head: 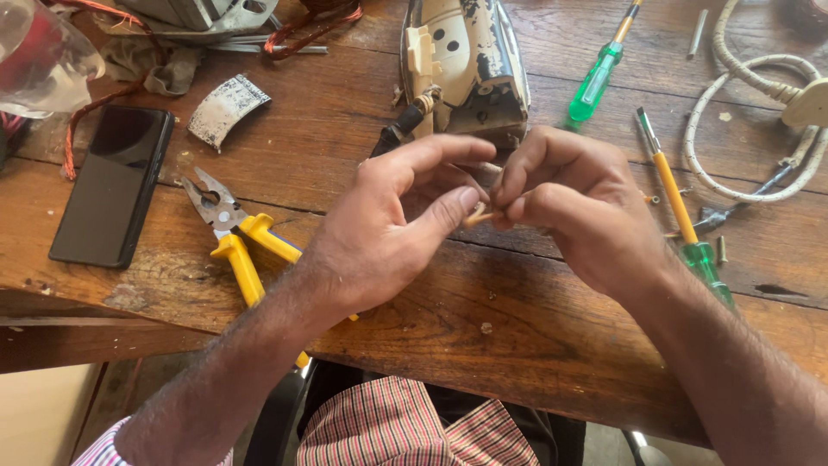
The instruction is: The person uses a screwdriver to remove screws from a disassembled appliance, then inserts a small metal piece into the housing and tightens it with a screwdriver. The person continues to adjust internal components and wires while working at a cluttered wooden workbench.
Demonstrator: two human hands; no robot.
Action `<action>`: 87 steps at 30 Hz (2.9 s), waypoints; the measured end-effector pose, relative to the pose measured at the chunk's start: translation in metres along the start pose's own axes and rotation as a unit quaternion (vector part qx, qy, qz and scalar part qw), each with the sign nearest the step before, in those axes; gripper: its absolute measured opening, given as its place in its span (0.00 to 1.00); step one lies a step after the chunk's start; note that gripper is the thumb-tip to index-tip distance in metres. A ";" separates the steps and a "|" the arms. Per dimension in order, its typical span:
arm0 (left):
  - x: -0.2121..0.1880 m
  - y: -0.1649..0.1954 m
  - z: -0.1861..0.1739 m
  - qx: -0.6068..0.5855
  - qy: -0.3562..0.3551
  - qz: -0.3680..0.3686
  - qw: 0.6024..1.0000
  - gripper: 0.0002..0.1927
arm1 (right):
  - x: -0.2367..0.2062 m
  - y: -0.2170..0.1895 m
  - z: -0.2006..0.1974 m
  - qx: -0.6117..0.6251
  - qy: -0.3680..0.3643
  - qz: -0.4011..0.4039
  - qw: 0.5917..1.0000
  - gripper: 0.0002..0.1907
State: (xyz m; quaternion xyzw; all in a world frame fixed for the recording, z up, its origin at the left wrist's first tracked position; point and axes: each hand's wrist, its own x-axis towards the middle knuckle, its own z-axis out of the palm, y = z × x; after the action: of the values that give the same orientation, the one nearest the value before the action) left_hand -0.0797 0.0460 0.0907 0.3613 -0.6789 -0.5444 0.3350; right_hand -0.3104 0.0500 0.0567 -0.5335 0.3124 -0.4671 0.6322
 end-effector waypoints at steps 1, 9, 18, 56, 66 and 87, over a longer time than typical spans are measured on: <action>0.000 0.000 0.000 0.008 -0.004 -0.003 1.000 0.19 | 0.000 -0.002 0.001 -0.026 0.006 -0.002 1.000 0.07; -0.005 -0.001 0.003 0.039 0.088 0.052 0.994 0.14 | 0.002 -0.021 0.001 -0.193 0.031 -0.012 0.981 0.10; -0.003 -0.014 0.014 0.186 0.161 0.182 0.952 0.13 | 0.006 -0.024 0.004 -0.265 0.060 -0.047 0.961 0.09; 0.016 -0.031 0.002 0.518 0.191 0.297 0.779 0.16 | 0.007 0.004 0.016 -0.515 0.214 -0.210 0.803 0.06; 0.015 -0.030 -0.010 0.551 0.186 0.290 0.760 0.16 | 0.009 0.010 0.013 -0.507 0.211 -0.204 0.811 0.05; 0.030 -0.043 -0.009 0.507 0.119 0.269 0.810 0.14 | 0.034 0.013 0.018 -0.536 0.238 -0.212 0.782 0.09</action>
State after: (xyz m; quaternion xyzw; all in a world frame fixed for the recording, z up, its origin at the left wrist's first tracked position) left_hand -0.0821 0.0092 0.0524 0.3447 -0.8833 0.0359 0.3158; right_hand -0.2787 0.0248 0.0519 -0.7110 0.5315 -0.4590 0.0353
